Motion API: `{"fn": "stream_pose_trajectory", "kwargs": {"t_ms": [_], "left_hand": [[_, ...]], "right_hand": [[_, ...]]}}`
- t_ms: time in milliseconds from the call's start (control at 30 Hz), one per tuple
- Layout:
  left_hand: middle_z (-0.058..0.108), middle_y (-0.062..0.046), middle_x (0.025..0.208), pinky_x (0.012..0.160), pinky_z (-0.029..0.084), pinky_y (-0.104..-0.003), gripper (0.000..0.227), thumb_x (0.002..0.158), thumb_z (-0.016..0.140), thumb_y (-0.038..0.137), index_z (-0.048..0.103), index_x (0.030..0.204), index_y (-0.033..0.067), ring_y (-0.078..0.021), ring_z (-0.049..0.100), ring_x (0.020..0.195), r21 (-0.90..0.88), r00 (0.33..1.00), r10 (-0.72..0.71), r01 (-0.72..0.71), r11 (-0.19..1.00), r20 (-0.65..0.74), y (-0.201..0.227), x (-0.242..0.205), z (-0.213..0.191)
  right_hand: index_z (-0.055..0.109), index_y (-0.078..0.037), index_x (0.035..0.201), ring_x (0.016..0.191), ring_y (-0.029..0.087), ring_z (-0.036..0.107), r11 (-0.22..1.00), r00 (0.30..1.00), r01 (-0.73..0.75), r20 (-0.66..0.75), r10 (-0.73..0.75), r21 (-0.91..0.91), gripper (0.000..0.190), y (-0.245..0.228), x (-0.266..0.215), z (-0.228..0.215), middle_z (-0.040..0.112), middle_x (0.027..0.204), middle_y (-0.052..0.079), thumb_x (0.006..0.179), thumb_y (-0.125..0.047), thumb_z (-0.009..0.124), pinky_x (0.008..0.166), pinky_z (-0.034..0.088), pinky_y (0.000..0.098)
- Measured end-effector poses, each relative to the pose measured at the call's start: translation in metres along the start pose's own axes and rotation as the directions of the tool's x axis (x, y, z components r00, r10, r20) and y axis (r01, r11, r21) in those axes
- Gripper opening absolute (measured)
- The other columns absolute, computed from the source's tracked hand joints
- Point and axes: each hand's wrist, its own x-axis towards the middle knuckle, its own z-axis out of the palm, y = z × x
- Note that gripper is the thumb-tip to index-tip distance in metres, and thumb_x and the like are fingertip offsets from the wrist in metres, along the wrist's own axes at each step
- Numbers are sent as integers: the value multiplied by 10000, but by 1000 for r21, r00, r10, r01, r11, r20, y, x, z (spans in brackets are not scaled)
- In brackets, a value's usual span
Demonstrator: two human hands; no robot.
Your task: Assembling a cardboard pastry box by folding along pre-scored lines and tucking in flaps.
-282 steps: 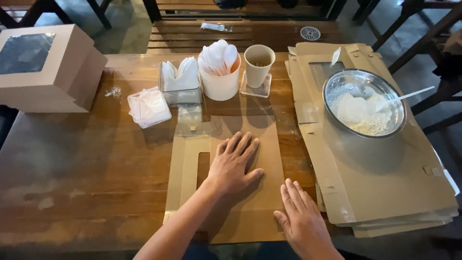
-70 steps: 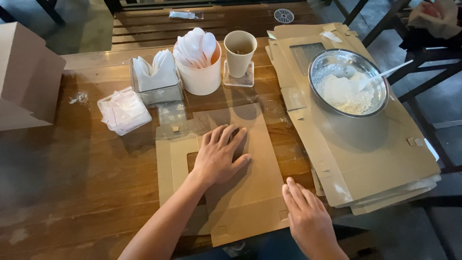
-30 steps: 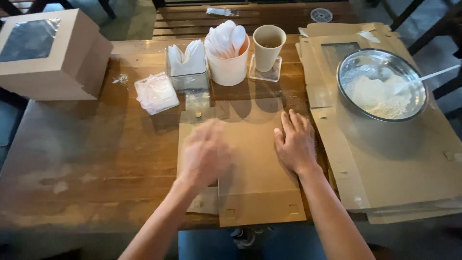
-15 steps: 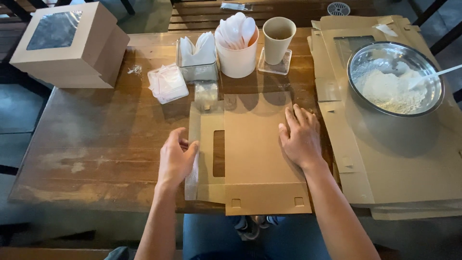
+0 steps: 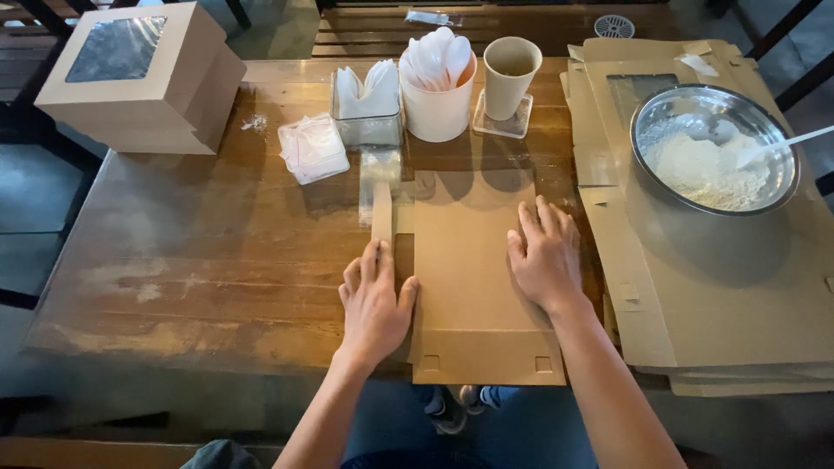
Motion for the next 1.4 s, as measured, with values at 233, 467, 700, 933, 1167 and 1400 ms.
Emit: {"fn": "stream_pose_trajectory", "kwargs": {"t_ms": [233,467,700,933,1167,1400], "left_hand": [[371,-142,1589,1010,450,-471,593,1069,419,417,475,1496,10,-361,377,1399,126,983,179,-175,977,-25,-18,-12,12],[435,-271,1555,1207,318,-486,466,1050,440,120,463,1440,-134,-429,354,1468,-98,904,420,-427,899,-82,-44,-30,9],[578,-257,1410,1156,421,-483,349,980,561,-20,605,1319,-90,-441,494,1378,-319,868,479,-495,808,-133,-50,-45,-2],[636,-109,1311,965,478,-447,278,1033,557,268,674,1229,109,-306,548,1242,104,871,372,-358,928,-321,-44,-56,-11],[673,-48,1265,865,465,-422,209,980,647,303,736,1074,140,-274,576,1188,32,872,337,-349,936,-355,-51,-54,-5],[675,-19,1266,900,458,-411,174,968,664,294,730,1049,155,-255,577,1178,27,869,323,-338,941,-374,-50,-55,-5]], "right_hand": [[574,-105,1472,1441,390,416,991,996,90,-17,-92,-103,514,-14,-22,-4,456,1571,179,1022,-338,489,1217,254,599],[535,-68,1460,1413,360,446,895,880,445,163,-445,42,495,-78,-30,-6,489,1539,193,1020,-283,459,1167,237,676],[618,-73,1378,1322,387,517,721,723,680,46,-689,133,383,-122,-27,25,556,1453,223,1050,-246,525,1123,347,600],[639,-97,1365,1265,372,476,713,712,699,34,-701,56,398,-134,-31,17,487,1387,190,1021,-286,576,1103,347,599],[641,-137,1356,1153,331,497,725,724,688,75,-685,-28,430,-145,-17,27,521,1291,150,938,-232,608,1093,367,589],[591,-153,1356,1012,309,536,774,796,604,99,-597,-190,408,-161,13,48,556,1131,120,971,-285,558,838,474,448]]}}
